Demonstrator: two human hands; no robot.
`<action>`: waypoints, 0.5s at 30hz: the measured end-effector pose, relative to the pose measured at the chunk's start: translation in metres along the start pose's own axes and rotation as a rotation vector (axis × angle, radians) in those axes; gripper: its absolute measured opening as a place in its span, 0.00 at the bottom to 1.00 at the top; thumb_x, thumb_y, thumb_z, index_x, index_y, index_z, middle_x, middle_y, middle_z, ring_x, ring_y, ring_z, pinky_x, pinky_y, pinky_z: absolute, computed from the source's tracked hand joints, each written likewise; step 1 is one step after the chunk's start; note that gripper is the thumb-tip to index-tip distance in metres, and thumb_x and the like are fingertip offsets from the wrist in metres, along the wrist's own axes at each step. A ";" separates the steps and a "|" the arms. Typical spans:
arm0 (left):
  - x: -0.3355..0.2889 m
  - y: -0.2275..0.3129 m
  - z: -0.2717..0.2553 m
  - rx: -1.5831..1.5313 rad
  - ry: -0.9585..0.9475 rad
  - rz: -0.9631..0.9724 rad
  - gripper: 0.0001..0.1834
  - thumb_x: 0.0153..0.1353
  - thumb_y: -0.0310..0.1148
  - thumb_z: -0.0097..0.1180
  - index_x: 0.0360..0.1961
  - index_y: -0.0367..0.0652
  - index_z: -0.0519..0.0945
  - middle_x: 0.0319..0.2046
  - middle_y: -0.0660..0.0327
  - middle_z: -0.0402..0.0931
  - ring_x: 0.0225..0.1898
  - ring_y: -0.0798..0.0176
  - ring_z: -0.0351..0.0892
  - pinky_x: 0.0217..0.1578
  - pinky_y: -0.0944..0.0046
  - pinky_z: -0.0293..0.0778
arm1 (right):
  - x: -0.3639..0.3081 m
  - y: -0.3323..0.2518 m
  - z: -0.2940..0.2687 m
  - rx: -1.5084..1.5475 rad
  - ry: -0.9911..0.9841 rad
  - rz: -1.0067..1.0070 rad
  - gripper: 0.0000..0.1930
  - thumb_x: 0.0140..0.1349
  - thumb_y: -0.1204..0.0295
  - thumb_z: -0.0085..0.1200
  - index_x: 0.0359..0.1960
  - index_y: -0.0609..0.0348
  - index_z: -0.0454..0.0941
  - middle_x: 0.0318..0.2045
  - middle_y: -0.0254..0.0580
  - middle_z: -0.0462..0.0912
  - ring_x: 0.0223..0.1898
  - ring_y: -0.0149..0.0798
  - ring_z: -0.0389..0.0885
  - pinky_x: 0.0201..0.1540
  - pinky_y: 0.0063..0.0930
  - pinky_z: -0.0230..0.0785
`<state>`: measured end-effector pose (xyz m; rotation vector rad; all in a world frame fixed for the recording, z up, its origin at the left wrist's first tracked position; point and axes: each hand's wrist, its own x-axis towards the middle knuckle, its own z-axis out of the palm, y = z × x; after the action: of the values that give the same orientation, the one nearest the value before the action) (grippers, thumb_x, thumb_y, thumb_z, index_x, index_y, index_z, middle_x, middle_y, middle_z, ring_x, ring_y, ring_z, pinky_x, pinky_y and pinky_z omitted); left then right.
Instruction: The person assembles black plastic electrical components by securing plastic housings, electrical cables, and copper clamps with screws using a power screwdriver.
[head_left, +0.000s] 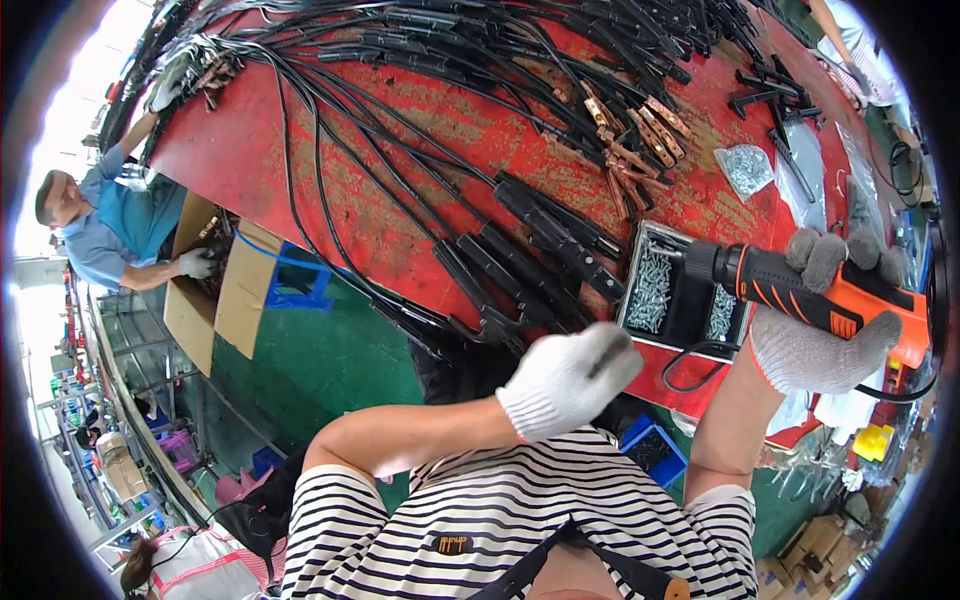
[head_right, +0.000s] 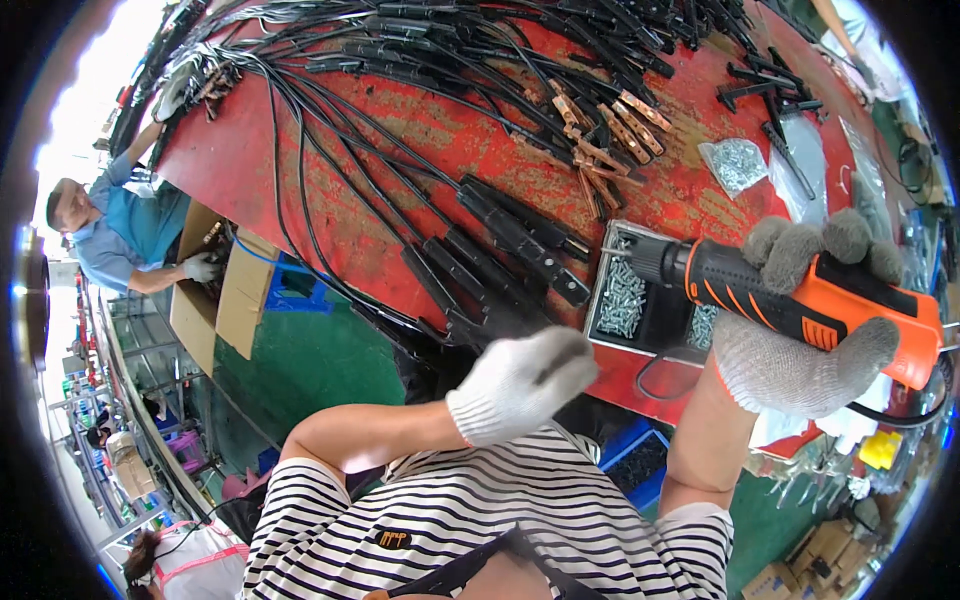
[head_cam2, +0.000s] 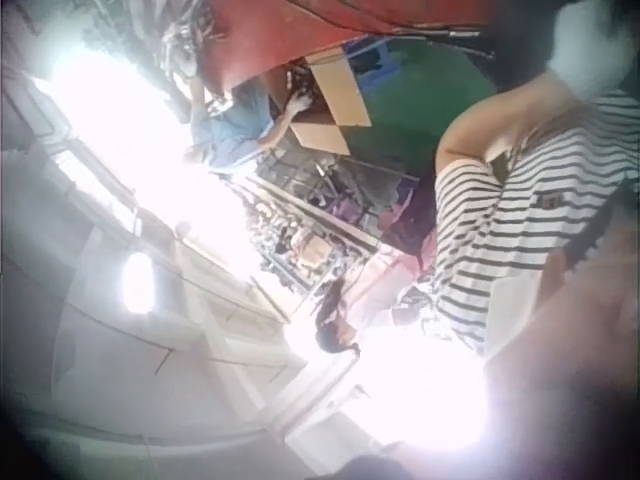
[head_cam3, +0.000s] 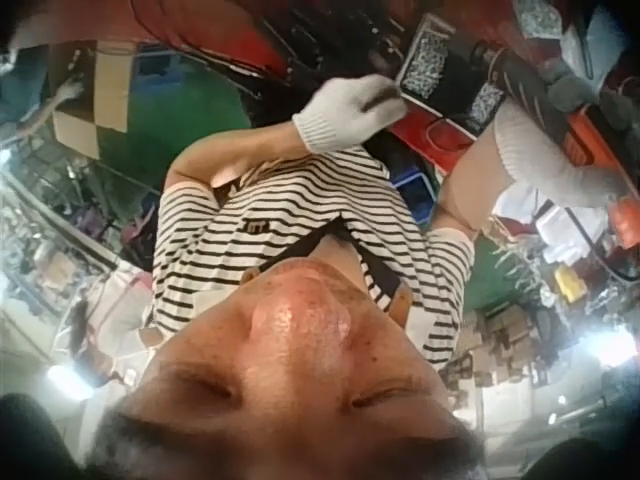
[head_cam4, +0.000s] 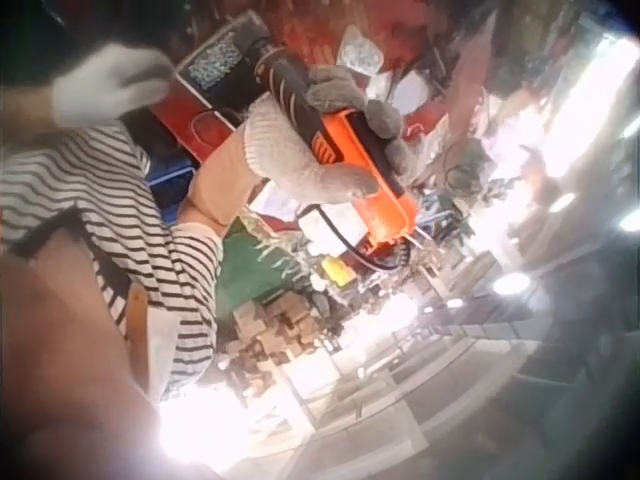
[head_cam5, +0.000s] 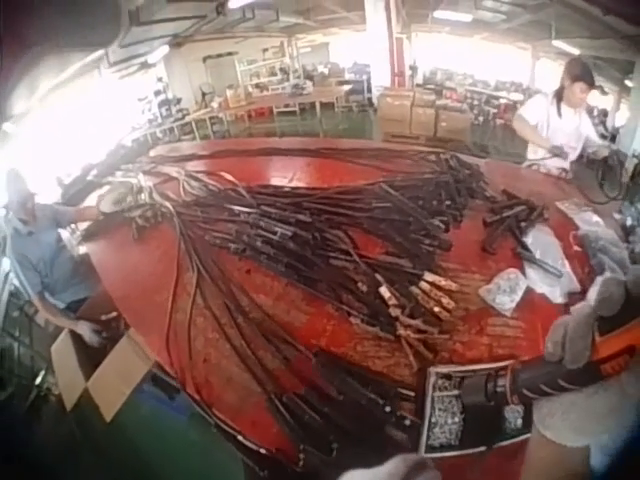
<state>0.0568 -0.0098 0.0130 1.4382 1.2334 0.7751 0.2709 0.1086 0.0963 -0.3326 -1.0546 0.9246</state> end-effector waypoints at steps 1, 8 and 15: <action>0.010 0.021 -0.019 0.133 0.052 -0.046 0.13 0.65 0.35 0.64 0.46 0.39 0.81 0.34 0.47 0.85 0.38 0.47 0.88 0.39 0.53 0.82 | -0.001 -0.002 -0.011 -0.012 0.043 0.023 0.25 0.66 0.48 0.58 0.56 0.51 0.76 0.48 0.42 0.80 0.29 0.37 0.78 0.37 0.39 0.68; 0.123 -0.029 -0.109 0.821 0.581 0.365 0.14 0.62 0.37 0.63 0.45 0.41 0.83 0.45 0.46 0.84 0.49 0.42 0.83 0.53 0.49 0.77 | -0.006 0.003 -0.036 0.016 0.231 0.091 0.25 0.65 0.52 0.61 0.57 0.53 0.75 0.47 0.44 0.80 0.29 0.37 0.79 0.38 0.38 0.69; 0.213 -0.056 -0.147 0.946 0.445 -0.029 0.17 0.62 0.37 0.56 0.51 0.47 0.83 0.50 0.49 0.82 0.57 0.41 0.79 0.57 0.47 0.76 | -0.009 0.008 -0.042 -0.017 0.254 0.122 0.25 0.66 0.54 0.61 0.58 0.55 0.73 0.46 0.45 0.81 0.29 0.37 0.80 0.38 0.38 0.71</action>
<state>-0.0388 0.2317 -0.0355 2.0367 2.1319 0.5039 0.3011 0.1137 0.0650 -0.5190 -0.8160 0.9547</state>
